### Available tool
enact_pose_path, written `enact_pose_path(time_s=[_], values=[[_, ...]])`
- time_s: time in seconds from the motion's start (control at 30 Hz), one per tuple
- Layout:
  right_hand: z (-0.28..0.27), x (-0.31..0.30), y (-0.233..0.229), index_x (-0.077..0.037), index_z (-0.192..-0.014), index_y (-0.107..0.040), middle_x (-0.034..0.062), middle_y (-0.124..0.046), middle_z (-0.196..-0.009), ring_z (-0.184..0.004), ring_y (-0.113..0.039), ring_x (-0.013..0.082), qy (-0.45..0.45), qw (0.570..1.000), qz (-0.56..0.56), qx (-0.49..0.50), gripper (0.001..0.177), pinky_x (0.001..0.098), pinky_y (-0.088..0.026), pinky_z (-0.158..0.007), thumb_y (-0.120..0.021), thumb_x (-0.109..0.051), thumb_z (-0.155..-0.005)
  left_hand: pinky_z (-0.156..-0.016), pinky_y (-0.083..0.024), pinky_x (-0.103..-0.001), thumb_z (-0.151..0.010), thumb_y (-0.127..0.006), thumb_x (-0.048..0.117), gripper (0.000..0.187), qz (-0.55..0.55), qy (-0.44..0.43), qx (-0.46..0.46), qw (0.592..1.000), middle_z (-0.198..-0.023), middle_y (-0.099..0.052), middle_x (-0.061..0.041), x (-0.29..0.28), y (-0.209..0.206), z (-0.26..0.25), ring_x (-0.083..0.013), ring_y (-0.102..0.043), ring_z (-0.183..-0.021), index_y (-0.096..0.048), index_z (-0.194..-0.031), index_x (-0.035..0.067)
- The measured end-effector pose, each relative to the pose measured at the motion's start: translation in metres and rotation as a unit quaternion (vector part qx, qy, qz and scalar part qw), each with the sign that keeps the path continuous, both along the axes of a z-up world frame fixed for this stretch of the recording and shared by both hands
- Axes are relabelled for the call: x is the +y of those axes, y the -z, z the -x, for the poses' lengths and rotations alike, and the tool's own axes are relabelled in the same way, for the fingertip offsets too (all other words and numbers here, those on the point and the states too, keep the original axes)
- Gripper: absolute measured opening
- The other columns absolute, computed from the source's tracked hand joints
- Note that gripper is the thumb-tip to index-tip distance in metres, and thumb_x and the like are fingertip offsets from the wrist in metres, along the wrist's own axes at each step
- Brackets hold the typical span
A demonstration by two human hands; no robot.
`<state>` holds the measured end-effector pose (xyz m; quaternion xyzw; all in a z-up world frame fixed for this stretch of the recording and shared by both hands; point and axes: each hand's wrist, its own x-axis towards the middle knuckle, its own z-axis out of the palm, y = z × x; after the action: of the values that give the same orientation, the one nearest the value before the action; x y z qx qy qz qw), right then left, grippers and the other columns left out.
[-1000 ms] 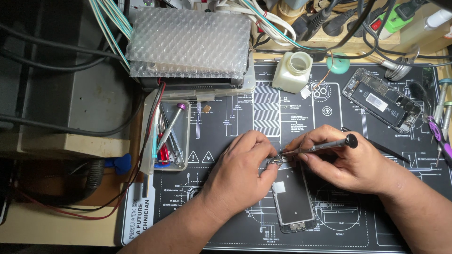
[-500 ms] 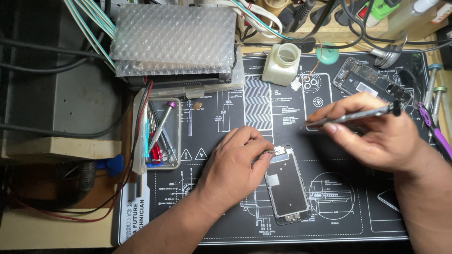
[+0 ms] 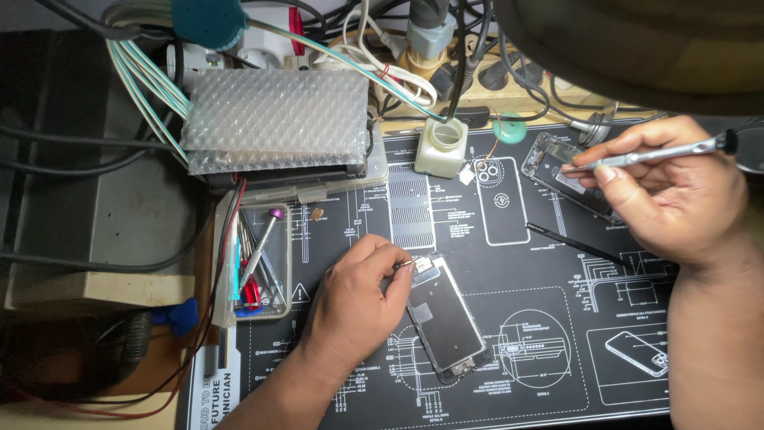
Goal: Repairing a mobile phone by manipulating internal components and screws on a diagnostic mat
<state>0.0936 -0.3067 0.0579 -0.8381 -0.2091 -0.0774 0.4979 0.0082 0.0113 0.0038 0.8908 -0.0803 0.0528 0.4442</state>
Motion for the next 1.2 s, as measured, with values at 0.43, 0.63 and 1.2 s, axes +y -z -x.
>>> enact_pose_path(time_s=[0.43, 0.63, 1.2], values=[[-0.020, -0.027, 0.009, -0.003, -0.102, -0.079, 0.0058, -0.078, -0.099, -0.102, -0.074, 0.0172, 0.113, 0.946, 0.269, -0.138, 0.012, 0.0305, -0.054, -0.090, -0.073, -0.011, -0.095, -0.055, -0.046, -0.029, -0.084, -0.066, 0.018, 0.005, -0.023, -0.009, 0.077, 0.997, -0.078, -0.060, 0.005, 0.000, 0.002, -0.005, -0.0136, -0.054, -0.054, -0.070, -0.081, 0.017], [-0.033, -0.024, -0.002, 0.007, -0.113, -0.071, 0.0185, -0.073, -0.110, -0.112, -0.066, 0.0389, 0.023, 0.914, 0.299, -0.273, 0.020, 0.0446, -0.049, -0.108, -0.067, -0.004, -0.097, -0.060, -0.048, -0.029, -0.082, -0.068, 0.019, 0.005, -0.028, -0.021, 0.089, 0.995, -0.078, -0.063, 0.007, -0.001, 0.004, -0.006, -0.0116, -0.058, -0.064, -0.072, -0.079, 0.018], [-0.007, 0.027, 0.021, -0.001, -0.107, -0.051, 0.0198, -0.068, -0.117, -0.086, -0.080, 0.0206, -0.080, 0.992, -0.002, 0.102, 0.012, 0.0273, -0.067, -0.073, -0.052, -0.011, -0.100, -0.065, -0.053, -0.034, -0.087, -0.065, 0.017, 0.007, -0.006, 0.030, 0.027, 0.999, -0.079, -0.064, 0.002, 0.002, -0.006, -0.004, -0.0186, -0.069, -0.068, -0.065, -0.080, 0.015]])
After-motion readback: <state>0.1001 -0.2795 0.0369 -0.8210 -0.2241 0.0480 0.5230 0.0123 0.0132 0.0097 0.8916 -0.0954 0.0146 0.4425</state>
